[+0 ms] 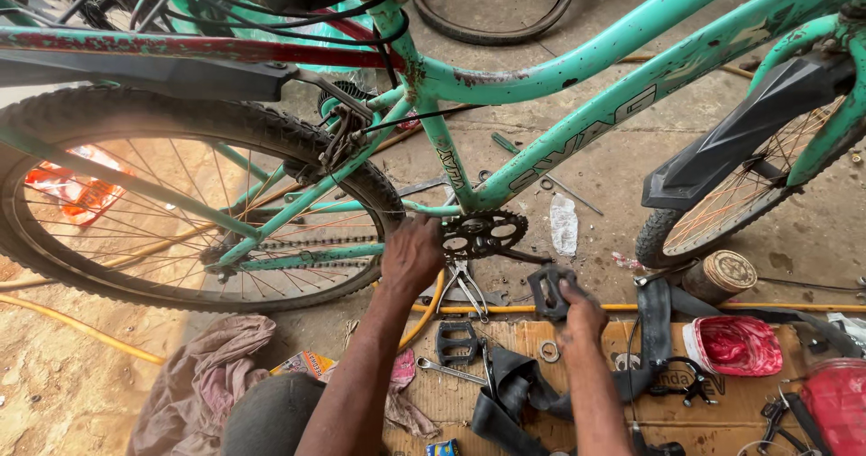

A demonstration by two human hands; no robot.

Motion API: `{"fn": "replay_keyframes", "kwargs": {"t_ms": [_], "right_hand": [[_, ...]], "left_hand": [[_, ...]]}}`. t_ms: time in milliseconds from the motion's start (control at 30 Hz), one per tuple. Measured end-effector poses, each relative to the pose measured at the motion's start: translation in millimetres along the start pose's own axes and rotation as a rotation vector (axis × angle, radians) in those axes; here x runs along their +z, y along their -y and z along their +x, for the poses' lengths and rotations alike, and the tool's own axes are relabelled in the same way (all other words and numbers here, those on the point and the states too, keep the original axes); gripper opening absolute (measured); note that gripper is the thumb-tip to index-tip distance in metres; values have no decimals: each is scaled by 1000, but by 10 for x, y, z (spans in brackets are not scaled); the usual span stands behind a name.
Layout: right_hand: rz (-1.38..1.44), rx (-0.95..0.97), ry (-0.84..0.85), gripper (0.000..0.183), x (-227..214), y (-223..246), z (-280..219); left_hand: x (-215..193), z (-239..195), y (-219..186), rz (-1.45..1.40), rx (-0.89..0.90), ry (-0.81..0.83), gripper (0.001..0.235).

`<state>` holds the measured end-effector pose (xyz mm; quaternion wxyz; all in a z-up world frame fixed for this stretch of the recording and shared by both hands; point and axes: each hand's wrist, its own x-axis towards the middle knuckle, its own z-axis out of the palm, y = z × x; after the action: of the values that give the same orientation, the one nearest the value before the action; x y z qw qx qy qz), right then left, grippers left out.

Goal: The person repairs a bicycle chain using a hammer and pliers. They remove a chain link, reattach the chain to the sprocket, and test the movement by rotating the pedals.

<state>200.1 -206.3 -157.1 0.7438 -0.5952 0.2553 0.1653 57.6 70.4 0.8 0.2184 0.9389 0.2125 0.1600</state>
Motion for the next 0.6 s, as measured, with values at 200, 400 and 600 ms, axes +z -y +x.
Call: {"fn": "replay_keyframes", "kwargs": {"t_ms": [200,400,600], "right_hand": [[234,46,183,22,-54,128,205],[294,74,127,23,-41,-103,474],[313,60,59,23,-4,2,221]], "left_hand": [[-383,-31,-2,-42,126,-359,27],[-637,22,-83,-119,87,-385,23],[-447,-193,105,-155,33,-314,15]]}}
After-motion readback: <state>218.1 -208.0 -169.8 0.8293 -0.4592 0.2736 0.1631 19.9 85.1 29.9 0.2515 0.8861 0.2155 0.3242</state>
